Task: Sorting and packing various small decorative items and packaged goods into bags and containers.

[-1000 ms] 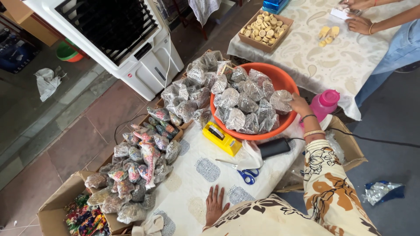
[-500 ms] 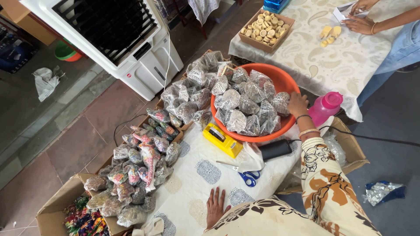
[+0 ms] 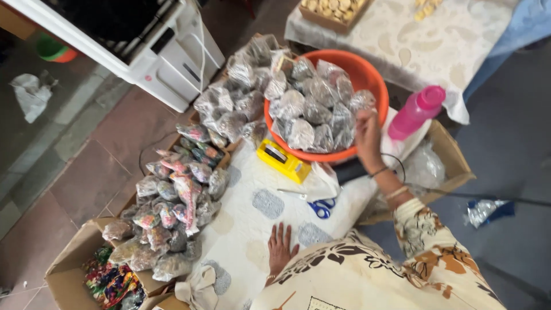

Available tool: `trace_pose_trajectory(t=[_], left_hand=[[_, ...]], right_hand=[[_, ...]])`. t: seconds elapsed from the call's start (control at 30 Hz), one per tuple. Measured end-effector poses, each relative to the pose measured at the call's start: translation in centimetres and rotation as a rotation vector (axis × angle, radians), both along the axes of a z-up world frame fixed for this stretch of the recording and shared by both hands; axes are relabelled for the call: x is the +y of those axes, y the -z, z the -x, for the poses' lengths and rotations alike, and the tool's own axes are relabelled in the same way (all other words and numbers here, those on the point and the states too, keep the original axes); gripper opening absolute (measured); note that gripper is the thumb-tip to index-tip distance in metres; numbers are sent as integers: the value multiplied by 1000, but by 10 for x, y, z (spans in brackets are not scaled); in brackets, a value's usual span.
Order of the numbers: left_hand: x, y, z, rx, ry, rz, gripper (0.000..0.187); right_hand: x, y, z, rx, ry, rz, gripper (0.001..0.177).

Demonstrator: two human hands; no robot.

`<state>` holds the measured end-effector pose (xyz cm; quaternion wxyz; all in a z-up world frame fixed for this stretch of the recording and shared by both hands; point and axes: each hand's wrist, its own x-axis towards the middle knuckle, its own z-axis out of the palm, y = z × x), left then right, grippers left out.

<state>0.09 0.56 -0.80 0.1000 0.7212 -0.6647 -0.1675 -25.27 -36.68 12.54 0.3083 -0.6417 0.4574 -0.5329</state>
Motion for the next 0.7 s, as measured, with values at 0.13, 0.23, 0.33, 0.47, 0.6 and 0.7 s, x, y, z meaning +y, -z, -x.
trace_pose_trajectory(t=[0.13,0.23,0.33,0.47,0.6,0.7], left_hand=[[0,16,-2,-54,41,-56,78],[6,18,-1,-109,63,-17,76],[0,16,-1,-124,28,-69,74],[3,19,-2,-136,39,-15,72],[3,17,-3,-166,48,-35,74],[6,15,-4,-120,44,-10,76]], right_hand=[[116,60,4,290,-293,284,22],[200,84,24,607,-794,198,18],[242,129,61,796,-892,29,17],[258,181,130,791,-567,-119,17],[257,149,163,568,-39,-244,22],[255,188,192,655,201,-230,17]])
